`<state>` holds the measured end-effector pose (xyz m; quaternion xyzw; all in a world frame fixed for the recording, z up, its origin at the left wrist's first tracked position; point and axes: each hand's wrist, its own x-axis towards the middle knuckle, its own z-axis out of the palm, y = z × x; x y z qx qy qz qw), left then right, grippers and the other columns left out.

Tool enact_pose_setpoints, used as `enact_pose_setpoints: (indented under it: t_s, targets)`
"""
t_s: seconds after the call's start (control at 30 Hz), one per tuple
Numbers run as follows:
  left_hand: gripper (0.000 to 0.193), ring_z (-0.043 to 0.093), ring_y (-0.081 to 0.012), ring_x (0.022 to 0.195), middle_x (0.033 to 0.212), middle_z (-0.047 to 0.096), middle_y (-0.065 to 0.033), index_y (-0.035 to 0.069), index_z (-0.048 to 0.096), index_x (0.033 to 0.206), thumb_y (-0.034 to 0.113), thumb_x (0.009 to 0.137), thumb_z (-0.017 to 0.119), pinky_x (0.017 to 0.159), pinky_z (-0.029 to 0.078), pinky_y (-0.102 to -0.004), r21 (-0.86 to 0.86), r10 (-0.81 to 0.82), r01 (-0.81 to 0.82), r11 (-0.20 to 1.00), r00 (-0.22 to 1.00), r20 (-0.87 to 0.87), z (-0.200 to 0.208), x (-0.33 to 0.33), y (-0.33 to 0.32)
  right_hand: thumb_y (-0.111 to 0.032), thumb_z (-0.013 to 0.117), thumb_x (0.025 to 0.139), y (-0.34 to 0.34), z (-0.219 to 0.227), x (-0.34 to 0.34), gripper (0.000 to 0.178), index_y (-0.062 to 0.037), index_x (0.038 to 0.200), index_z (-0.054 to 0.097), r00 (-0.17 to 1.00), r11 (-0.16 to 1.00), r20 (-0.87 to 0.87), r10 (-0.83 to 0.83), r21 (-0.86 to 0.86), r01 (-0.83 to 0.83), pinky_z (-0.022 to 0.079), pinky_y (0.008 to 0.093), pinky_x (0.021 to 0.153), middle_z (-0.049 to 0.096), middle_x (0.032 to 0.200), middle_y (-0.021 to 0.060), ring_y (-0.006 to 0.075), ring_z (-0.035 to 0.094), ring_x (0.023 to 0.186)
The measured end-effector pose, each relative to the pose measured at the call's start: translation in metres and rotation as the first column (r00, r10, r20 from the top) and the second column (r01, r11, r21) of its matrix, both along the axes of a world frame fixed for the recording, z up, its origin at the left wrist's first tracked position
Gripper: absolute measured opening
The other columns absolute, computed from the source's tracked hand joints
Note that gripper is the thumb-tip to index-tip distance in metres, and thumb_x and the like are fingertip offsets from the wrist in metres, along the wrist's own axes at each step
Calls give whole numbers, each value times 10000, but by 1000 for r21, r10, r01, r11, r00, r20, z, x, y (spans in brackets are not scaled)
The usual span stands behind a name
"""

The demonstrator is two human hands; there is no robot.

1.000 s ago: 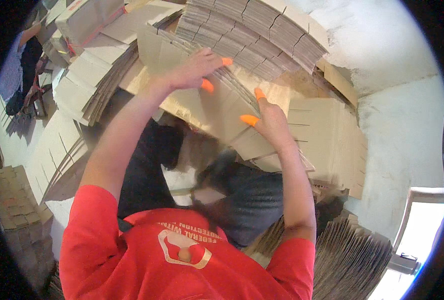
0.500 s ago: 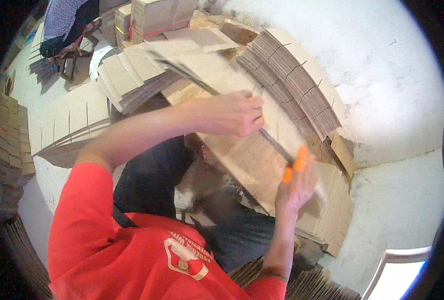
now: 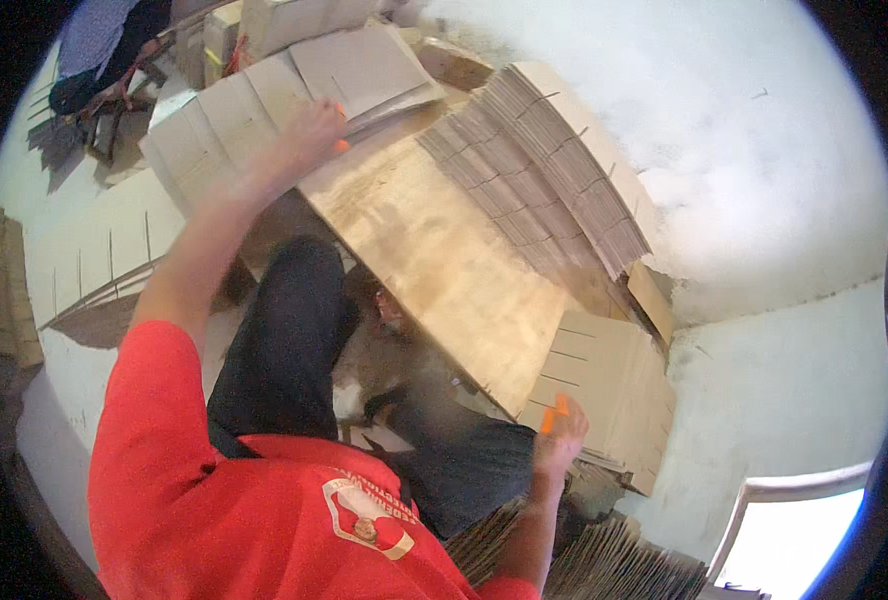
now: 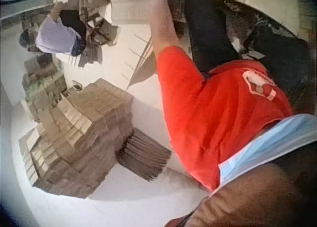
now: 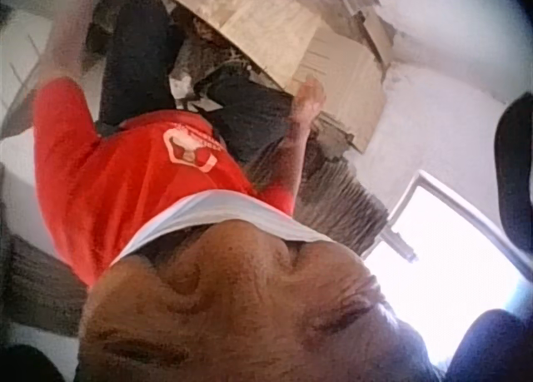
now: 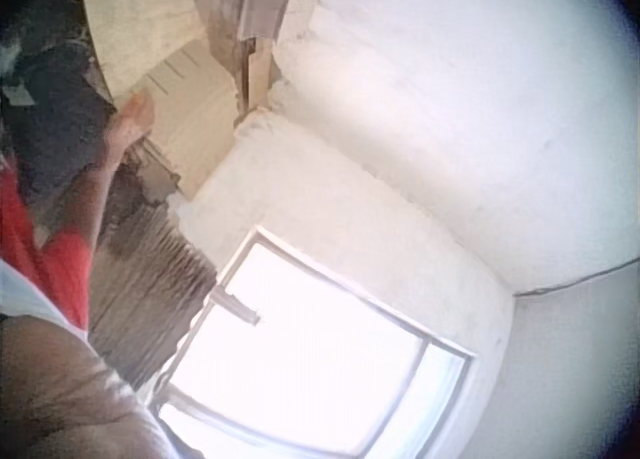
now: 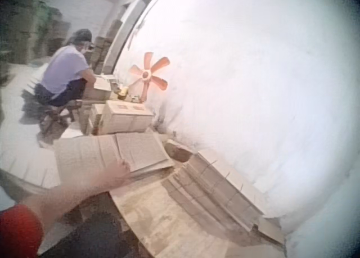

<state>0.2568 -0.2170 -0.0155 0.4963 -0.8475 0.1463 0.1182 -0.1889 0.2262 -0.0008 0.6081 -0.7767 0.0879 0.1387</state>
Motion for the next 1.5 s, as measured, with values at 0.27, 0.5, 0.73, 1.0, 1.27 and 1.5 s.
enact_pose_setpoints:
  t_s: [0.27, 0.5, 0.73, 1.0, 1.27, 1.5]
  targets:
    - [367, 642, -397, 768, 860, 648, -182, 48, 581, 1009, 376, 854, 640, 646, 526, -493, 645, -420, 632, 431, 773, -476, -71, -78, 305, -257, 666, 879, 14, 22, -59, 540, 6, 1322, 504, 869, 909, -269, -416, -120, 398, 404, 451, 1034, 506, 1368, 198, 365, 496, 1239]
    - [336, 652, -405, 794, 823, 658, -193, 34, 551, 1016, 316, 857, 641, 662, 512, -502, 553, -468, 721, 419, 693, -549, -95, -77, 338, -265, 741, 804, 14, -10, -141, 693, -2, 1371, 440, 794, 812, -288, -535, 85, 578, 414, 443, 1021, 461, 1410, 185, 358, 467, 1259]
    - [363, 635, -387, 897, 972, 661, -185, 61, 602, 1126, 304, 862, 656, 706, 505, -487, 604, -278, 657, 451, 747, -604, -80, -66, 312, -109, 745, 787, 4, 9, -130, 528, 17, 1262, 552, 784, 758, 93, -614, -208, 619, 469, 406, 949, 609, 1225, 212, 322, 596, 1100]
    - [311, 651, -374, 897, 990, 674, -193, 42, 651, 1086, 219, 833, 688, 745, 521, -453, 572, -386, 684, 453, 729, -566, -96, -72, 311, -120, 706, 792, -15, 61, -138, 337, -27, 1097, 596, 586, 573, 343, -734, -149, 806, 514, 396, 821, 659, 996, 174, 308, 644, 937]
    - [255, 659, -375, 847, 993, 680, -208, -13, 676, 978, 153, 793, 732, 687, 526, -416, 459, -256, 744, 486, 624, -739, -87, -78, 308, -23, 509, 877, -5, 124, -103, 169, -19, 1019, 601, 735, 137, 561, 381, -821, 555, 530, 352, 653, 563, 784, 93, 243, 574, 681]
    - [461, 601, -354, 1011, 1080, 651, -178, 67, 593, 1236, 181, 808, 723, 884, 492, -424, 364, -411, 660, 657, 718, -561, -25, -120, 215, -84, 590, 871, -82, 78, -65, 139, -38, 1001, 598, 176, 343, 584, 792, -665, 664, 576, 420, 701, 580, 853, 114, 211, 614, 734]
